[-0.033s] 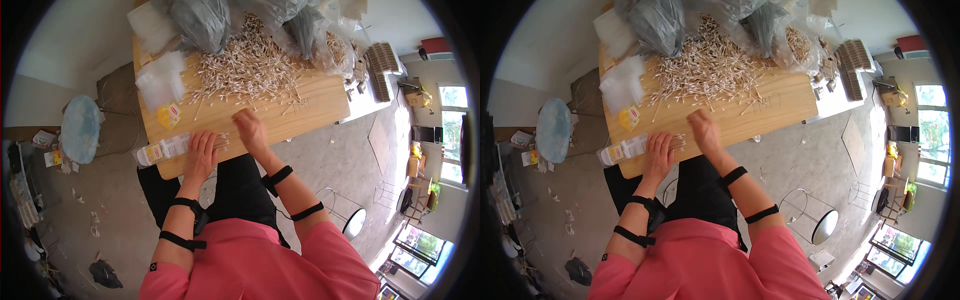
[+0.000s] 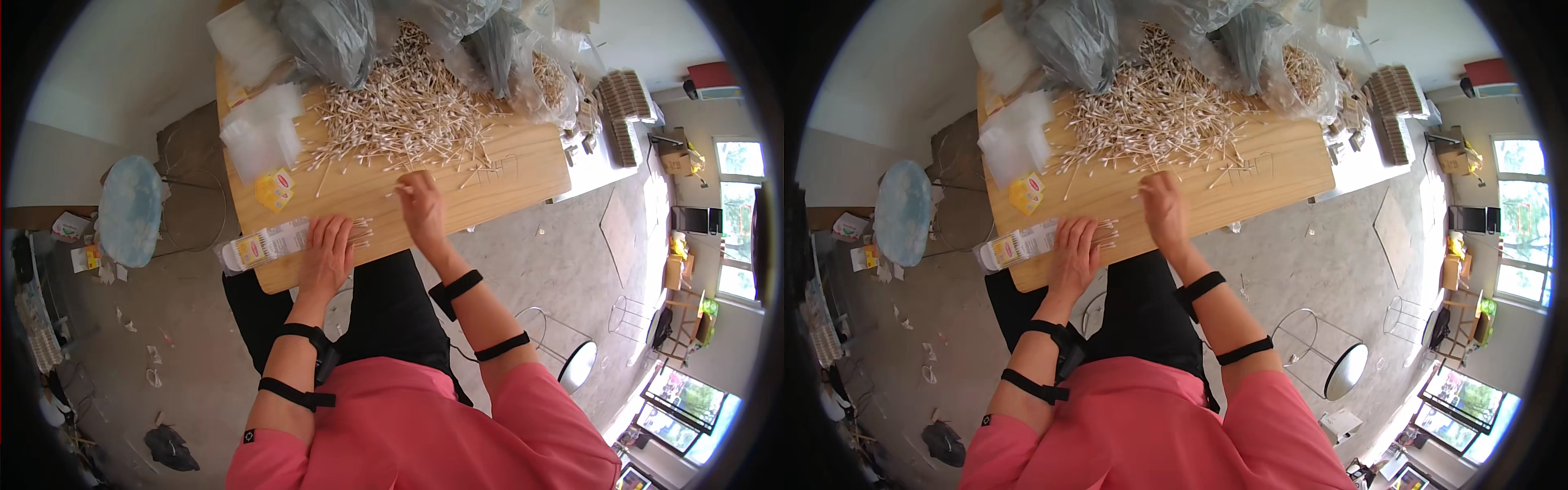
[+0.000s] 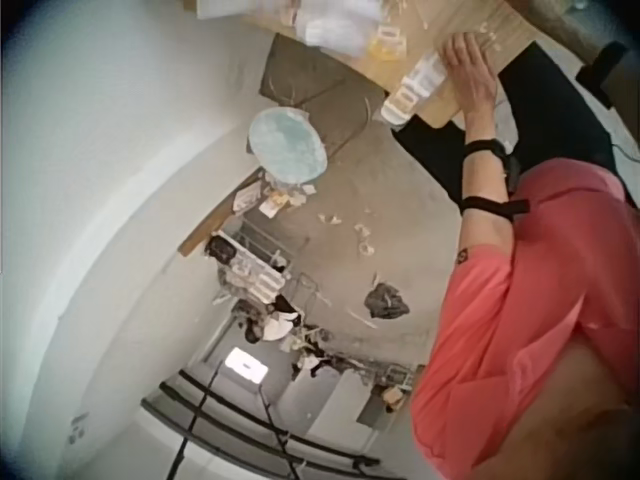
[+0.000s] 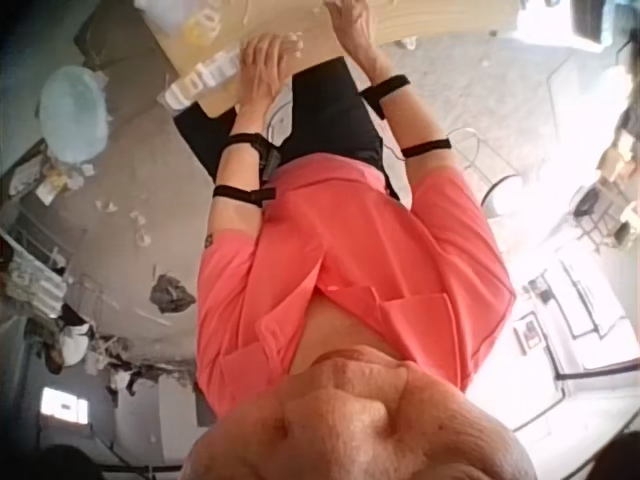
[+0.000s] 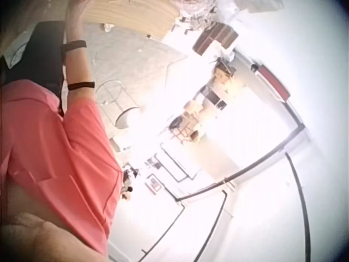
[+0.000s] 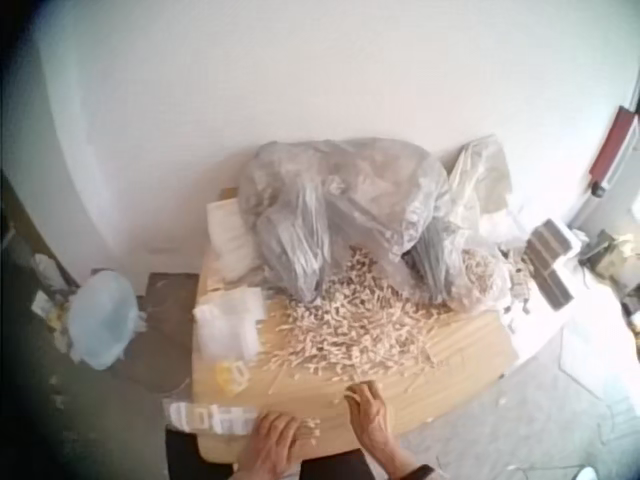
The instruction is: Sorting cotton swabs and placing them into small plastic bags.
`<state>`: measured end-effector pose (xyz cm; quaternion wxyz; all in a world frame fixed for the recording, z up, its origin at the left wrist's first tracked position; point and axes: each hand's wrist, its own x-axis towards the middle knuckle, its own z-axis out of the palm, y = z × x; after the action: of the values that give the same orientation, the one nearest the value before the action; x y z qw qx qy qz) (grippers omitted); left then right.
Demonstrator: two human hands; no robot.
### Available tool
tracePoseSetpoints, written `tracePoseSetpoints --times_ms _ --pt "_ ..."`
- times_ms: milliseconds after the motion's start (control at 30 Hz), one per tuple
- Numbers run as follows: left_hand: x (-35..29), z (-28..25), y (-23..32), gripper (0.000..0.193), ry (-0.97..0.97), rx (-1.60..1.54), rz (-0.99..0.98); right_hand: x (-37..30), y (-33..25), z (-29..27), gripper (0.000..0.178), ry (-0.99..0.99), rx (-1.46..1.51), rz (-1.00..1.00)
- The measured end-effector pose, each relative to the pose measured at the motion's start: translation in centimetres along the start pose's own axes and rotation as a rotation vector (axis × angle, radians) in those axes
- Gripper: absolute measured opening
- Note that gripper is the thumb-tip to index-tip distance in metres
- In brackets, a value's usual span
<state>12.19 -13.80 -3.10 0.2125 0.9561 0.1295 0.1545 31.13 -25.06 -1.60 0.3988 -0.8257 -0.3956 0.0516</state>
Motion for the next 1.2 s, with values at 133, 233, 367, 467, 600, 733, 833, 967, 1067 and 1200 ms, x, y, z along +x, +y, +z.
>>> tracePoseSetpoints --times_ms 133,233,367,467,600,733,833,967,1067,1200 --pt "0.1 -0.2 0.2 0.056 -0.021 -0.045 0.016 1.4 3.0 -2.7 0.012 0.164 -0.179 0.187" --pt "0.2 -0.2 0.2 0.055 -0.06 0.013 0.015 2.2 3.6 -2.1 0.012 0.058 -0.261 0.139" --pt "-0.1 -0.1 0.1 0.056 -0.046 0.009 -0.008 2.0 3.3 -2.2 0.01 0.016 -0.266 0.148" --pt "-0.1 -0.2 0.1 0.056 -0.034 0.002 0.006 1.2 3.5 -3.2 0.008 0.0 -0.215 -0.03" --pt "0.1 -0.3 0.2 0.056 -0.015 -0.028 0.009 0.6 3.8 -3.8 0.008 -0.086 -0.081 -0.152" --pt "0.1 -0.6 0.2 0.052 -0.042 -0.009 0.003 -0.4 3.3 -2.6 0.008 -0.136 -0.066 -0.098" --pt "-0.1 -0.3 -0.1 0.054 -0.033 0.0 0.045 -1.2 1.0 0.0 0.006 -0.111 -0.038 -0.059" --pt "0.1 -0.1 0.0 0.053 -0.024 0.058 0.011 -1.2 -2.1 2.1 0.007 -0.246 0.041 -0.109" --pt "0.1 -0.2 -0.1 0.054 -0.043 0.038 0.006 1.5 -3.9 3.5 0.014 -0.178 0.017 -0.019" --pt "0.1 0.6 -0.2 0.053 -0.042 0.038 0.037 5.0 -5.7 7.2 0.026 -0.104 -0.212 0.15"
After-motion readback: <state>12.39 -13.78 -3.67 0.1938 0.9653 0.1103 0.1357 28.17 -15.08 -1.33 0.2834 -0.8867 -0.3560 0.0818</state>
